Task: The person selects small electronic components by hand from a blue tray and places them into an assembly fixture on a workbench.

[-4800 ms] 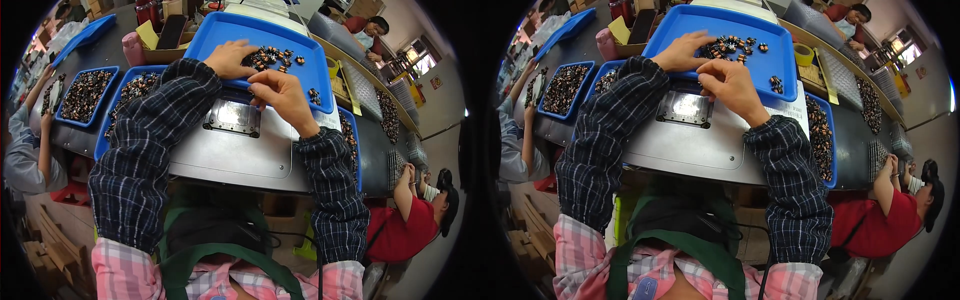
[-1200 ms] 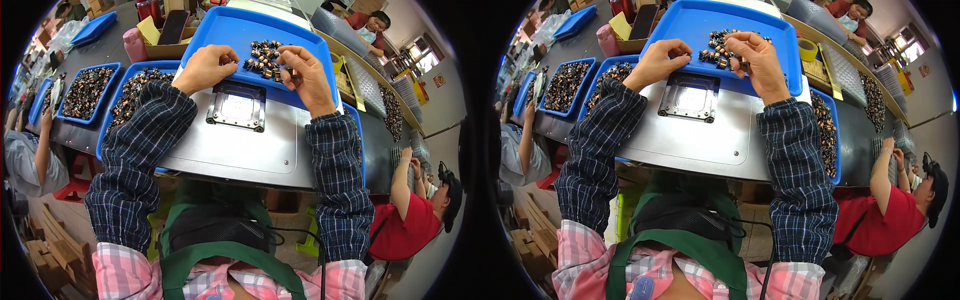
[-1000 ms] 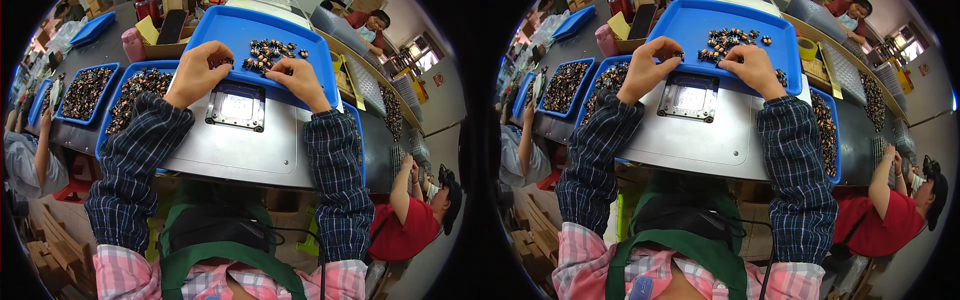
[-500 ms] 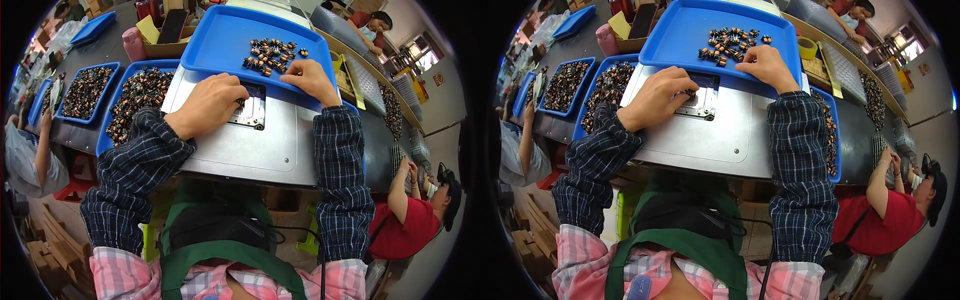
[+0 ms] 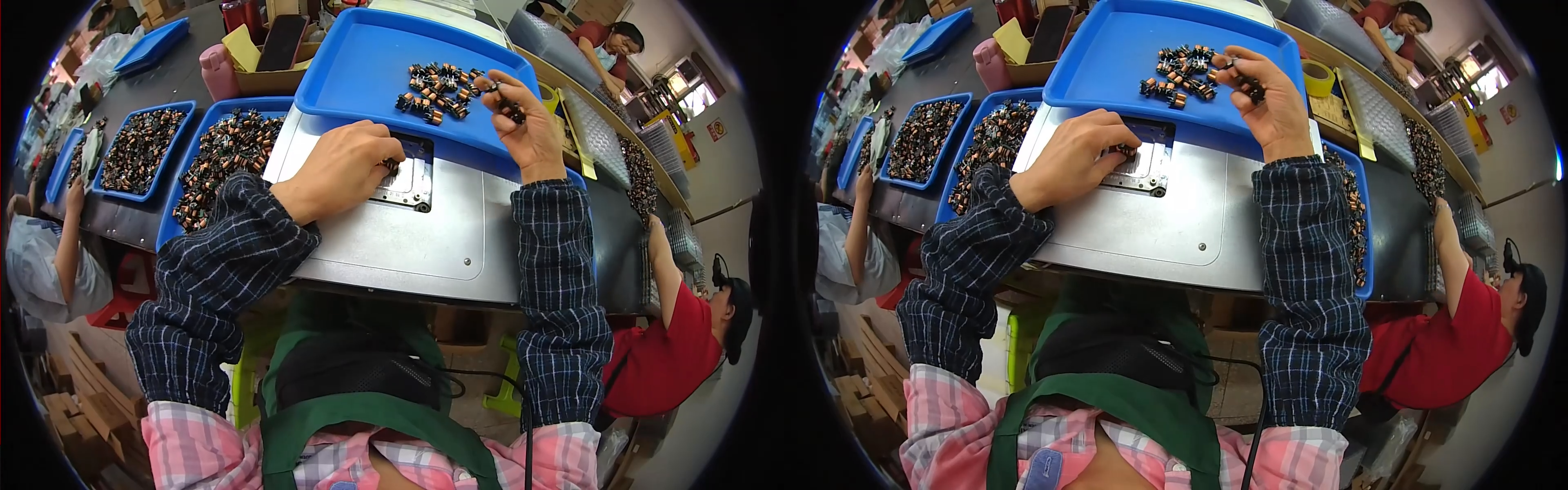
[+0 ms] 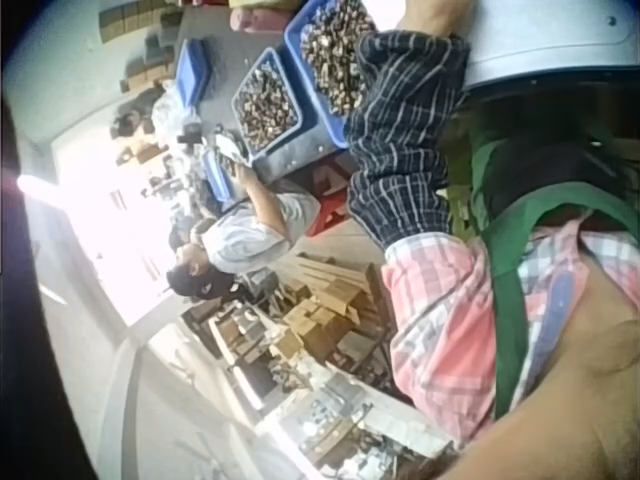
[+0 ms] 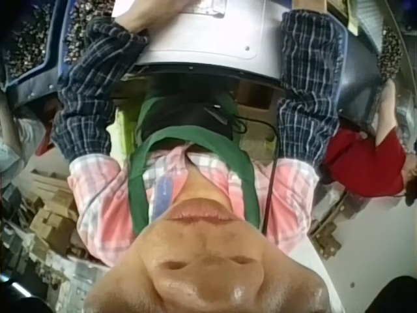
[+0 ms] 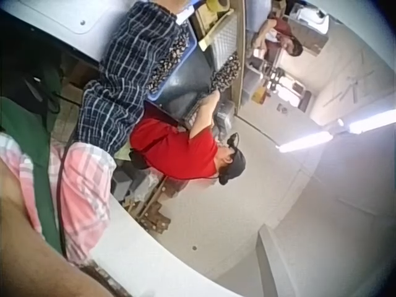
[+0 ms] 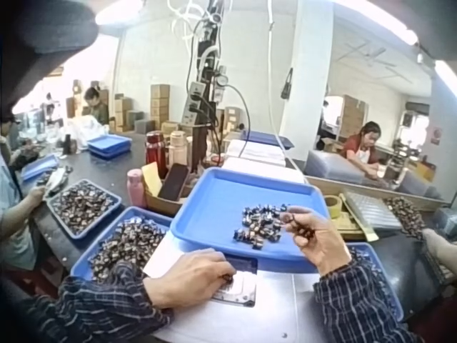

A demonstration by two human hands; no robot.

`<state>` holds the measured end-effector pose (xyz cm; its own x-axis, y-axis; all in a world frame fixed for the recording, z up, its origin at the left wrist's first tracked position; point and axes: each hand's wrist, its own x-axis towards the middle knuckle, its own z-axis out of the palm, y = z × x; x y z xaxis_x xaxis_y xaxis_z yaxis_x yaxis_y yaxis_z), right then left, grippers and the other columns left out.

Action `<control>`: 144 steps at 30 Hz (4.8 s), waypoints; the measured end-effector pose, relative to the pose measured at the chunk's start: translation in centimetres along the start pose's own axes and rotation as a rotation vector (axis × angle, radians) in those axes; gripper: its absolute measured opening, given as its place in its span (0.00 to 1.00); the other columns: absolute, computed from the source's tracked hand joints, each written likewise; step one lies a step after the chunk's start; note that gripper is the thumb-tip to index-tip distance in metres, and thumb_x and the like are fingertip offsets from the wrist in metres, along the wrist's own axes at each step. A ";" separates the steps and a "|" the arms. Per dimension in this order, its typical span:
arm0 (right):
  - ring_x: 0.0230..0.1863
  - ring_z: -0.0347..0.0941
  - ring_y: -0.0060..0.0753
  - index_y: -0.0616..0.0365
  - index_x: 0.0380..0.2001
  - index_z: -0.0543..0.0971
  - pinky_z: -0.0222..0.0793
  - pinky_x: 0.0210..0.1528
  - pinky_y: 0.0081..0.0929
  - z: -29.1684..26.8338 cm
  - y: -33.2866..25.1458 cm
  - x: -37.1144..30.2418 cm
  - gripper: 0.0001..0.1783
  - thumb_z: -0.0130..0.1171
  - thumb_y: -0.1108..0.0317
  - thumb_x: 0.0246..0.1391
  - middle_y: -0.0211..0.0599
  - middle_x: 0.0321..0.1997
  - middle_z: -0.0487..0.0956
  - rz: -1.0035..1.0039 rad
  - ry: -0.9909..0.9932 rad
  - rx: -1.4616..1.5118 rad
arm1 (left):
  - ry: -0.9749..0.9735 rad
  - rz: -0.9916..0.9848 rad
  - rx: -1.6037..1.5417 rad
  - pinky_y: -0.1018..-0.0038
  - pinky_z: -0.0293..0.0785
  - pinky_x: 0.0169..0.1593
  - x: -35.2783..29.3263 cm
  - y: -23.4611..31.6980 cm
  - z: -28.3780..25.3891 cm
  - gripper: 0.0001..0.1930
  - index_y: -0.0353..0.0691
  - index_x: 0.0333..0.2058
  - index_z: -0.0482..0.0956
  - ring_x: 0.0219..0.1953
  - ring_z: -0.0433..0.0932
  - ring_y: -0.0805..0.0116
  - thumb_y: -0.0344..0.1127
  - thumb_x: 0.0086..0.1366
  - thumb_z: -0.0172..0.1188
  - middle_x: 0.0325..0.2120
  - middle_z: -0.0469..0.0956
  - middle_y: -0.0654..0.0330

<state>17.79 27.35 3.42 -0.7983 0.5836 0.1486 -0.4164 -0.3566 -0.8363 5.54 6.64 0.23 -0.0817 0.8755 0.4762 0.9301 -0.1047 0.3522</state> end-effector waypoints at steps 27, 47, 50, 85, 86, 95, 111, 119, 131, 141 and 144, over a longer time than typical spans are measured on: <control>0.28 0.72 0.31 0.63 0.28 0.77 0.67 0.31 0.22 4.8 5.4 -3.1 0.08 0.58 0.77 0.39 0.37 0.28 0.77 -0.455 -0.593 -1.324 | 0.263 -0.156 -0.014 0.77 0.66 0.38 1.9 -3.4 -3.2 0.13 0.37 0.39 0.74 0.36 0.70 0.69 0.30 0.52 0.56 0.35 0.72 0.59; 0.27 0.72 0.31 0.60 0.25 0.76 0.67 0.33 0.28 -0.4 2.3 1.5 0.11 0.63 0.65 0.37 0.36 0.24 0.76 -0.372 -0.023 -1.555 | 0.025 -0.274 -0.251 0.74 0.70 0.35 5.5 -3.8 -0.6 0.10 0.35 0.31 0.78 0.27 0.74 0.66 0.34 0.51 0.59 0.24 0.76 0.55; 0.28 0.73 0.37 0.60 0.23 0.77 0.67 0.34 0.31 -0.5 2.5 2.0 0.11 0.63 0.65 0.37 0.41 0.27 0.77 -0.414 -0.004 -1.692 | -0.036 -0.293 -0.341 0.80 0.68 0.33 5.5 -4.0 -0.7 0.08 0.34 0.32 0.77 0.26 0.71 0.75 0.31 0.55 0.57 0.23 0.75 0.60; 0.23 0.70 0.30 0.63 0.27 0.77 0.65 0.27 0.24 4.3 5.1 -2.8 0.08 0.59 0.72 0.40 0.37 0.21 0.74 -0.512 -0.568 -1.322 | 0.163 -0.334 -0.397 0.83 0.69 0.35 0.4 -0.9 -1.4 0.12 0.34 0.37 0.76 0.27 0.71 0.79 0.23 0.51 0.57 0.27 0.76 0.62; 0.20 0.69 0.26 0.62 0.27 0.78 0.64 0.23 0.21 3.8 5.0 -2.7 0.07 0.59 0.71 0.41 0.34 0.19 0.73 -0.508 -0.574 -1.208 | 0.158 -0.324 -0.402 0.83 0.69 0.35 0.6 -0.7 -1.1 0.12 0.34 0.37 0.76 0.27 0.71 0.79 0.23 0.51 0.57 0.27 0.76 0.62; 0.16 0.64 0.13 0.60 0.29 0.76 0.51 0.10 0.08 2.5 1.1 -0.8 0.09 0.56 0.65 0.48 0.28 0.19 0.72 -0.075 -0.061 -0.273 | -0.002 -0.044 -0.214 0.69 0.69 0.37 -0.1 -0.2 -0.7 0.08 0.34 0.30 0.76 0.32 0.73 0.57 0.23 0.48 0.56 0.27 0.74 0.55; 0.32 0.72 0.33 0.59 0.34 0.79 0.66 0.36 0.25 -0.3 2.5 2.1 0.13 0.58 0.64 0.45 0.40 0.30 0.77 -0.372 -0.223 -1.600 | 0.095 -0.075 -0.182 0.71 0.70 0.36 -0.3 0.6 -1.9 0.10 0.34 0.31 0.76 0.31 0.74 0.60 0.23 0.46 0.57 0.27 0.74 0.55; 0.32 0.73 0.35 0.59 0.32 0.79 0.68 0.37 0.26 -0.5 2.3 2.5 0.16 0.62 0.60 0.41 0.41 0.28 0.78 -0.360 -0.361 -1.515 | 0.395 -0.350 0.305 0.72 0.68 0.39 -5.2 -3.7 -5.4 0.08 0.34 0.30 0.76 0.35 0.73 0.62 0.24 0.49 0.55 0.29 0.74 0.57; 0.14 0.62 0.11 0.60 0.30 0.78 0.51 0.12 0.09 1.1 1.1 0.3 0.10 0.63 0.71 0.40 0.26 0.19 0.72 -0.136 -0.222 -0.936 | 0.046 -0.341 0.021 0.70 0.70 0.37 6.7 -3.2 0.1 0.10 0.38 0.28 0.79 0.32 0.75 0.59 0.37 0.49 0.59 0.28 0.77 0.55; 0.29 0.71 0.22 0.63 0.28 0.78 0.65 0.30 0.17 3.9 3.8 -2.6 0.08 0.58 0.76 0.39 0.33 0.27 0.75 -0.179 -0.619 -1.095 | 0.113 -0.265 -0.218 0.77 0.71 0.33 7.3 -3.9 1.0 0.12 0.36 0.34 0.76 0.28 0.75 0.71 0.27 0.47 0.59 0.24 0.76 0.56; 0.29 0.71 0.31 0.60 0.29 0.79 0.65 0.30 0.22 4.3 4.6 -2.7 0.09 0.58 0.75 0.39 0.36 0.26 0.73 -0.301 -0.627 -1.240 | 0.186 -0.280 -0.298 0.80 0.71 0.37 6.0 -3.9 0.0 0.11 0.34 0.36 0.75 0.31 0.75 0.74 0.26 0.51 0.57 0.27 0.77 0.58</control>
<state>16.19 20.98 1.43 -0.9430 -0.0100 0.3327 -0.2186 0.7723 -0.5965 1.43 12.31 1.75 -0.4042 0.7924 0.4569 0.7210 -0.0312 0.6922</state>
